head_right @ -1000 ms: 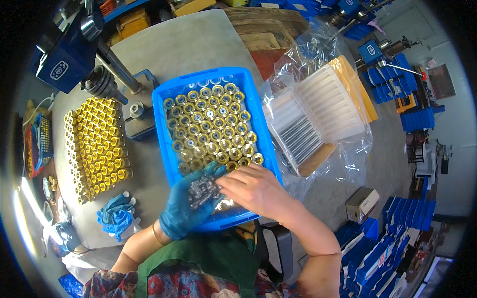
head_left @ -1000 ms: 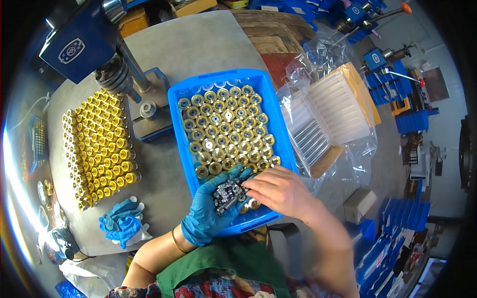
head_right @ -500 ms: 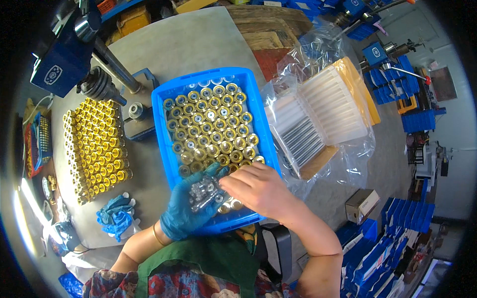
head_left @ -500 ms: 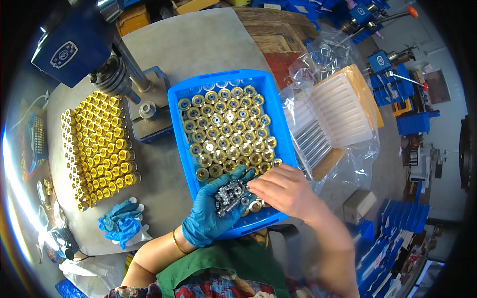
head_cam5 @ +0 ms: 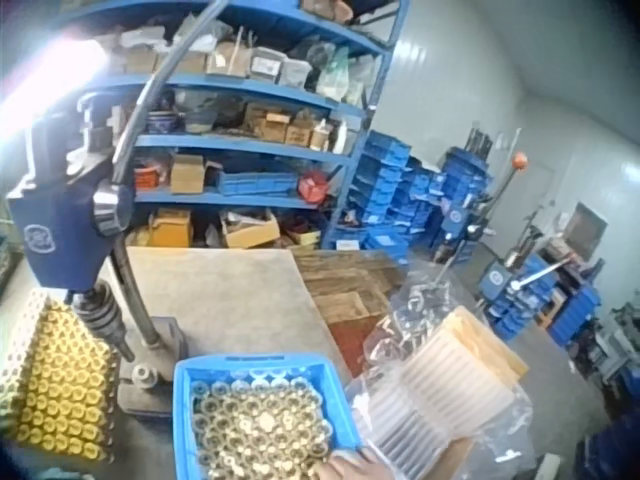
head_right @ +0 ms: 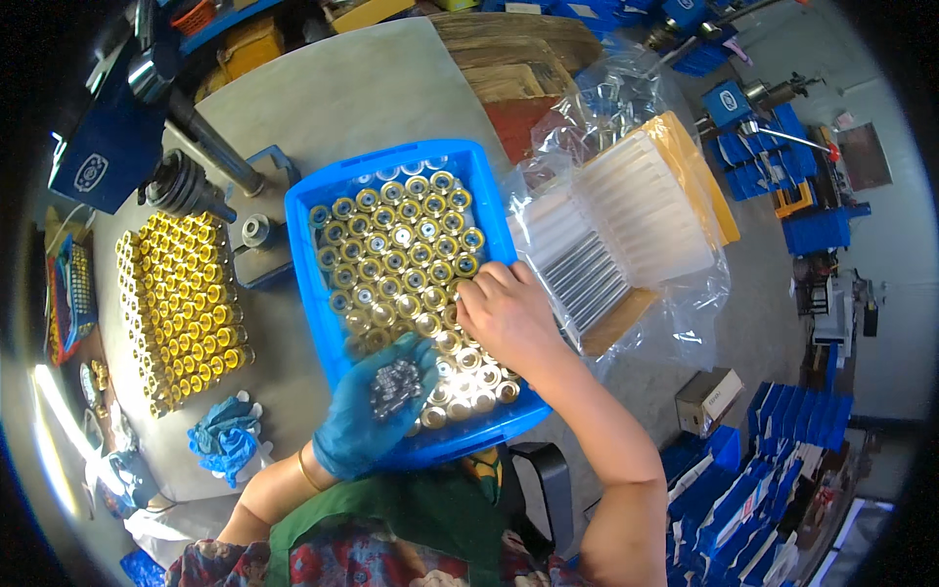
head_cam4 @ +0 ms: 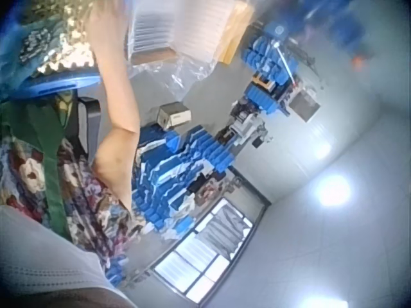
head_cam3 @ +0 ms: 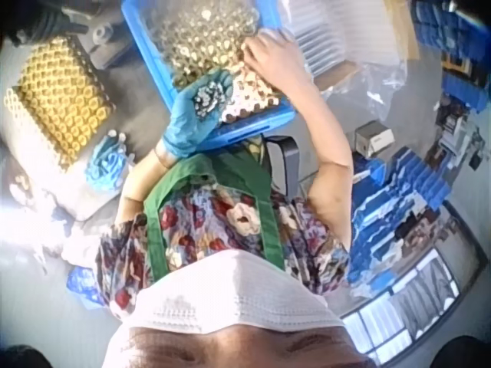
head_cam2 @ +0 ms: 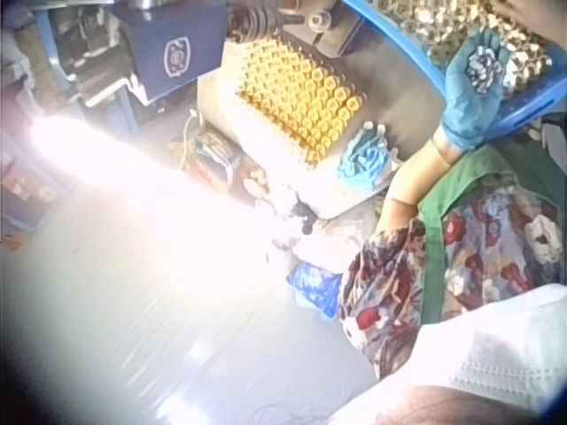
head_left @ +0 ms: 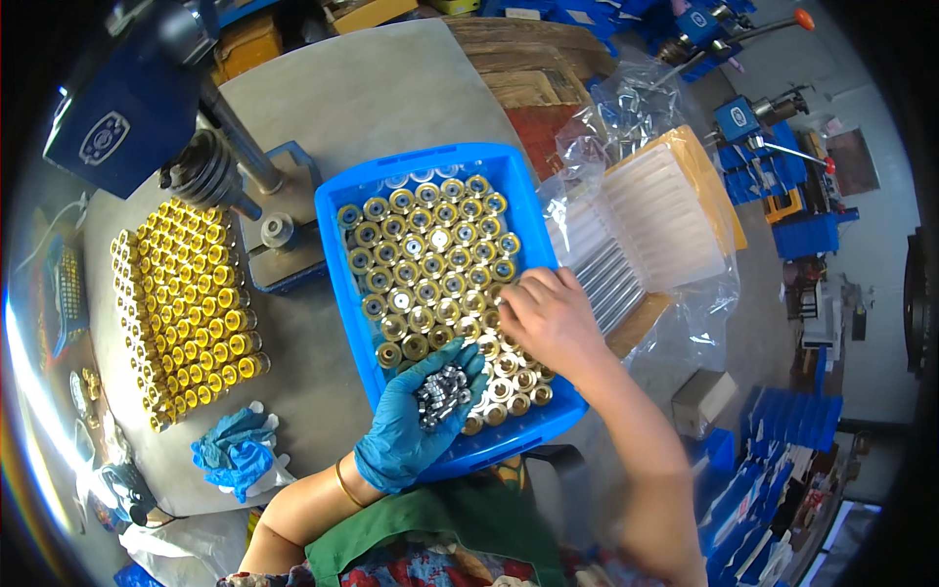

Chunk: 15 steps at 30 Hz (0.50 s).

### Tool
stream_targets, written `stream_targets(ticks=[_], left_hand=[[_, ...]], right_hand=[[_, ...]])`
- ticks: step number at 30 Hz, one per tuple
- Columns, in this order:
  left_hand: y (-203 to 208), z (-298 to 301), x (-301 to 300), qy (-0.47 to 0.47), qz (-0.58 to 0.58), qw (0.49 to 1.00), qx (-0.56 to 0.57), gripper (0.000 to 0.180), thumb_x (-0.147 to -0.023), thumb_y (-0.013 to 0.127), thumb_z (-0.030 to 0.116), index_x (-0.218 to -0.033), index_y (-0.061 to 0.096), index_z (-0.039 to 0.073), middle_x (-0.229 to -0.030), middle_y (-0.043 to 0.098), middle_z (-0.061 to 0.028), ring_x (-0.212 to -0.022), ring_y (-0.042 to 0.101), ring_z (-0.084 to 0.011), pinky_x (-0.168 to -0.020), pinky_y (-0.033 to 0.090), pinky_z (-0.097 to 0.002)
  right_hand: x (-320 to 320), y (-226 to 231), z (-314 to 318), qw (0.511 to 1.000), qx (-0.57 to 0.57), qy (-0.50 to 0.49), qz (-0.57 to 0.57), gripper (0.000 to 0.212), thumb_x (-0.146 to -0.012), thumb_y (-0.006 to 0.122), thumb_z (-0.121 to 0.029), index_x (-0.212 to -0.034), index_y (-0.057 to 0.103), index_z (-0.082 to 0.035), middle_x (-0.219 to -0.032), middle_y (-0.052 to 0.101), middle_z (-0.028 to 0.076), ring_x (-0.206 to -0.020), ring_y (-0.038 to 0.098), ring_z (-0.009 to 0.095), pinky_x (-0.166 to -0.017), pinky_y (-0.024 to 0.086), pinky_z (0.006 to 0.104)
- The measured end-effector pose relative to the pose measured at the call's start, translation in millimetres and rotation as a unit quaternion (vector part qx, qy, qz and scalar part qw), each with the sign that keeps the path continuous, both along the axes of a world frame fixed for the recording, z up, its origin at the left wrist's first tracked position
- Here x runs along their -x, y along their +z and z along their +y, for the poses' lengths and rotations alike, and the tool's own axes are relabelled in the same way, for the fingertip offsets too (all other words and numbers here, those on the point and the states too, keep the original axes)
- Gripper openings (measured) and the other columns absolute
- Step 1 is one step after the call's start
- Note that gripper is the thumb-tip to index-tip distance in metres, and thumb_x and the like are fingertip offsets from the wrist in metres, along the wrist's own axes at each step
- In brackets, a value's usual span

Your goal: Inserting small metal pins into cylindrical metal housings or cups within an industrial assembly setting.

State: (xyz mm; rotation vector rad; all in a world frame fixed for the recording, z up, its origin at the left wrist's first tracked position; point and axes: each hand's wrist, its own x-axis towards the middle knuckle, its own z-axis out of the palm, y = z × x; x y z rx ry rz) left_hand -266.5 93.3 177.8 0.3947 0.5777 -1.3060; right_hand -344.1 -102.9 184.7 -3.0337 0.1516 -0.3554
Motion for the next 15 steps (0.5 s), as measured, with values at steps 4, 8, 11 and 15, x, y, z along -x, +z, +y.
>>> stream_targets(ticks=[4, 8, 11, 15], left_hand=[[9.5, -4.1, -2.0, -0.002, -0.034, 0.999, -0.002, 0.027, -0.091, 0.056, 0.011, -0.117, 0.056, 0.0, -0.115, 0.06, -0.0102, -0.109, 0.058, -0.023, -0.099, 0.047, -0.0367], [11.7, -6.8, -2.8, -0.02, -0.025, 0.999, -0.016, 0.03, -0.09, 0.058, 0.011, -0.118, 0.054, 0.001, -0.115, 0.061, -0.0102, -0.109, 0.058, -0.0213, -0.097, 0.047, -0.036], [-18.7, 9.4, 3.5, -0.107, -0.273, 0.955, -0.032, 0.03, -0.095, 0.046, 0.018, -0.118, 0.057, 0.002, -0.112, 0.063, -0.0113, -0.104, 0.061, -0.0236, -0.094, 0.05, -0.0383], [-20.3, 10.0, 11.5, -0.125, -0.284, 0.948, -0.063, 0.026, -0.095, 0.046, 0.018, -0.112, 0.059, 0.002, -0.103, 0.065, -0.0113, -0.095, 0.064, -0.0236, -0.09, 0.053, -0.0389]], right_hand=[[2.8, -12.4, -3.5, 0.997, 0.072, 0.02, 0.021, 0.017, -0.074, 0.062, -0.013, -0.089, 0.064, -0.006, -0.081, 0.062, 0.001, -0.093, 0.058, 0.015, -0.08, 0.041, 0.0333], [9.8, 0.1, 7.9, 0.999, 0.017, 0.025, -0.038, 0.022, -0.072, 0.069, -0.014, -0.094, 0.068, -0.008, -0.087, 0.065, 0.001, -0.097, 0.058, 0.016, -0.08, 0.042, 0.0341], [9.0, 20.0, 39.3, 0.973, -0.208, 0.069, -0.077, 0.018, -0.079, 0.067, -0.02, -0.093, 0.068, -0.009, -0.091, 0.065, 0.0, -0.101, 0.055, 0.017, -0.086, 0.037, 0.0349], [15.0, 15.0, 40.3, 0.971, -0.215, 0.089, -0.046, 0.022, -0.078, 0.071, -0.027, -0.092, 0.069, -0.01, -0.094, 0.065, 0.0, -0.102, 0.055, 0.018, -0.087, 0.037, 0.036]])
